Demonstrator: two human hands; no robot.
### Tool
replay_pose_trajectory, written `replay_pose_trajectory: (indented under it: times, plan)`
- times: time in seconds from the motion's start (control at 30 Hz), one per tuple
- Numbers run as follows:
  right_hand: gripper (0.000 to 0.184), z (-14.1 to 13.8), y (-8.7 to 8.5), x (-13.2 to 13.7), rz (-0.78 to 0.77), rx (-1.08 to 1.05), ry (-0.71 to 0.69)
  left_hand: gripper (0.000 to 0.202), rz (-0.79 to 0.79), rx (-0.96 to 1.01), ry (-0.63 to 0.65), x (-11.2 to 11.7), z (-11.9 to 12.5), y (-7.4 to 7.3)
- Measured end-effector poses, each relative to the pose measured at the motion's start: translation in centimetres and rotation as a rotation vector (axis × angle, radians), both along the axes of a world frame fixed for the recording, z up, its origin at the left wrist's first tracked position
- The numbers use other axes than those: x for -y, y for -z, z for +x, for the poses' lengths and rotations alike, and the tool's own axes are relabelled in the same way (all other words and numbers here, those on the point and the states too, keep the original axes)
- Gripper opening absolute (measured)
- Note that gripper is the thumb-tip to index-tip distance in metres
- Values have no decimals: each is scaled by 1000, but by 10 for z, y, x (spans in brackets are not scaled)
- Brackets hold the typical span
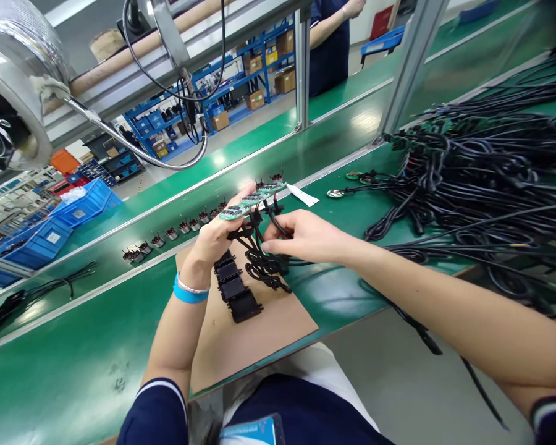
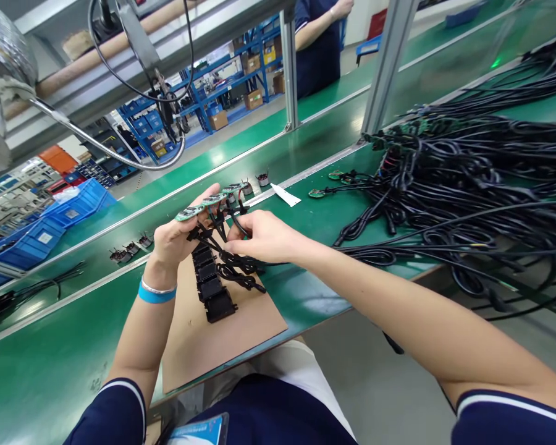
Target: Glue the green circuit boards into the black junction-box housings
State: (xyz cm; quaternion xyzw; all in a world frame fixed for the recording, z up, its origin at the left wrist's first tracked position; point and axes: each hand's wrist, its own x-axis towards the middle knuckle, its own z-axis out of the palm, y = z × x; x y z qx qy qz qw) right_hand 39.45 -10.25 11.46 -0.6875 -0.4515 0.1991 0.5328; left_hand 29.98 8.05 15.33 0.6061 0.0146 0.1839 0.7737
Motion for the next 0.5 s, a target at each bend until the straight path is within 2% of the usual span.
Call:
replay_pose_trajectory:
  times: [0.1,0.23,0.33,0.43,0.5]
  plan:
    - [23,4,0,2,69,41,96,39,210,-48,130,2,4,1]
    - [26,3,7,-3,106,-41,29,44,286,-63,102,8,7,-2]
    - [29,0,12,-8,117,-64,29,42,387,-85,77,14,8,-10]
    - [22,1,8,-7,142,-133,93,30,556,-66,30,16,11,-20]
    - [22,2,0,-3,128,-274,81,22,633,-87,23,15,13,-26]
